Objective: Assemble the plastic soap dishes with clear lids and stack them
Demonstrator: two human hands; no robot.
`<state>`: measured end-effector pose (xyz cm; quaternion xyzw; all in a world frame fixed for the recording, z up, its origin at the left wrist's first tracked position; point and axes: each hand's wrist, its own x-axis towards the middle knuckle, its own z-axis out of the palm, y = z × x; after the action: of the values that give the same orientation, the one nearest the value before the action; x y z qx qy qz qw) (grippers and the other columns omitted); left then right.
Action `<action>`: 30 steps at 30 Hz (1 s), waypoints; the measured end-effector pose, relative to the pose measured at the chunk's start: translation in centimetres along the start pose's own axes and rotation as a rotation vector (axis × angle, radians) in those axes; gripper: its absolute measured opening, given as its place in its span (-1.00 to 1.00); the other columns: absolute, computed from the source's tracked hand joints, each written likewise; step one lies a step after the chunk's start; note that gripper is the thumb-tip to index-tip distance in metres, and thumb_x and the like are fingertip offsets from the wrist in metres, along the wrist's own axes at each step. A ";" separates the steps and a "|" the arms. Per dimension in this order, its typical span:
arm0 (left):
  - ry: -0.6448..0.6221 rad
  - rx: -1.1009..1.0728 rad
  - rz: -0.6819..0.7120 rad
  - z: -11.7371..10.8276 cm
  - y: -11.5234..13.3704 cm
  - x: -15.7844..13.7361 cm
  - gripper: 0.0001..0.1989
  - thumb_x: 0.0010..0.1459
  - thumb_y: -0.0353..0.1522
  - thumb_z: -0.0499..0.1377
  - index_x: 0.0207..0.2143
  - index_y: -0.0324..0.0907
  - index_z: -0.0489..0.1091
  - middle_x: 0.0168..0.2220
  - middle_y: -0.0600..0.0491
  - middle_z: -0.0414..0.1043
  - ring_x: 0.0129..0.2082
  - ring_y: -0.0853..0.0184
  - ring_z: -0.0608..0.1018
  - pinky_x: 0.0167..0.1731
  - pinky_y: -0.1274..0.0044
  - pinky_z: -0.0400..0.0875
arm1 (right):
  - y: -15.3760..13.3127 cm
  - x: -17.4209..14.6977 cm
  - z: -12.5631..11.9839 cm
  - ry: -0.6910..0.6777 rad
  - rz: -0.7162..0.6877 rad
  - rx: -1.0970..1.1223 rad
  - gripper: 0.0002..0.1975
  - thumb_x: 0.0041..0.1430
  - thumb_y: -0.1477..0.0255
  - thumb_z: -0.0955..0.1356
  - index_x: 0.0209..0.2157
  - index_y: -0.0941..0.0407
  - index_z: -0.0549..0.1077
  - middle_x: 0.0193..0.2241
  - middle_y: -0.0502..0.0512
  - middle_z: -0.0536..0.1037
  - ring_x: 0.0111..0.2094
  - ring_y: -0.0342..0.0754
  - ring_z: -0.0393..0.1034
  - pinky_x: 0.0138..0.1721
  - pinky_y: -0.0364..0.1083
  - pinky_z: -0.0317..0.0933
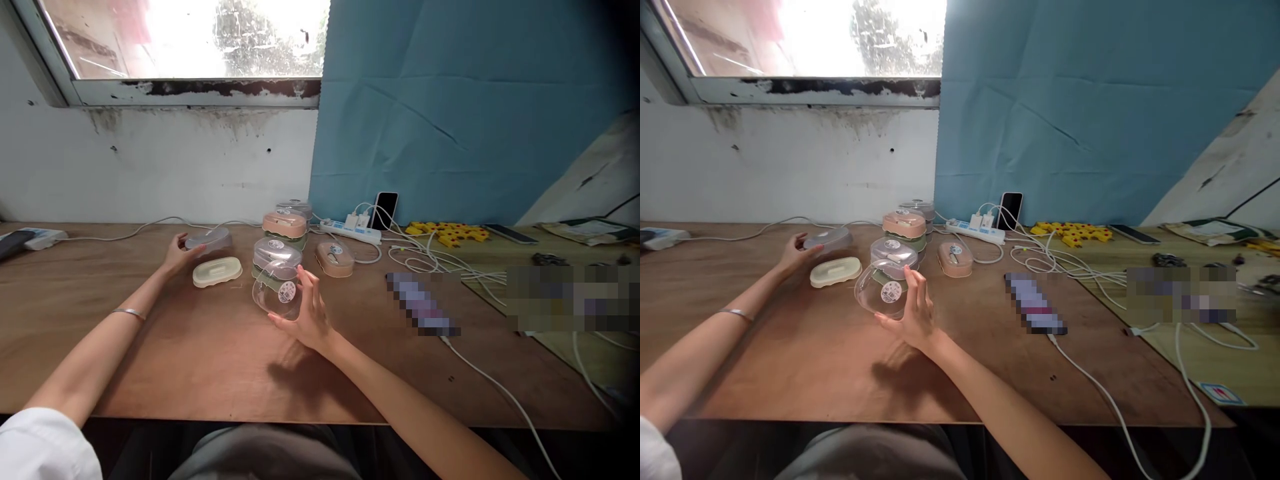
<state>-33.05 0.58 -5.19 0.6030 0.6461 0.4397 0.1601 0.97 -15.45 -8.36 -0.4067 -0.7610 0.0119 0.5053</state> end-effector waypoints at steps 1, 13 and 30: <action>0.002 -0.012 0.015 -0.3 0.1 -0.6 -0.63 0.25 -0.30 0.15 0.08 -0.21 0.27 0.08 -0.10 0.30 -0.02 0.16 0.45 -0.07 0.23 0.41 | 0.0 0.0 -0.1 0.000 -0.010 0.010 0.10 -0.11 0.31 0.51 0.29 0.03 -0.24 0.10 0.33 0.11 0.12 0.25 0.18 -0.05 0.21 0.38; -0.258 0.005 0.101 -0.5 -1.2 -5.1 -0.63 0.24 -0.30 0.17 0.07 -0.21 0.29 0.08 -0.09 0.31 0.01 0.14 0.44 -0.03 0.19 0.37 | 0.1 0.1 -0.3 -0.049 0.006 0.004 0.07 -0.07 0.28 0.49 0.29 0.00 -0.26 0.11 0.33 0.09 0.10 0.25 0.21 -0.10 0.23 0.41; -0.853 -0.120 0.327 -1.2 5.2 -11.8 -0.28 -0.25 -0.24 0.44 0.05 -0.02 0.39 0.03 -0.02 0.37 0.05 0.00 0.41 0.07 0.26 0.28 | -1.0 0.2 -0.9 -0.258 -0.004 0.192 0.11 -0.02 0.24 0.47 0.32 0.00 -0.35 0.15 0.32 0.10 0.15 0.21 0.17 0.01 0.19 0.31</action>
<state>-27.98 -11.27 -4.36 0.8138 0.3921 0.2082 0.3750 1.01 -16.37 -7.32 -0.3503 -0.8159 0.1356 0.4396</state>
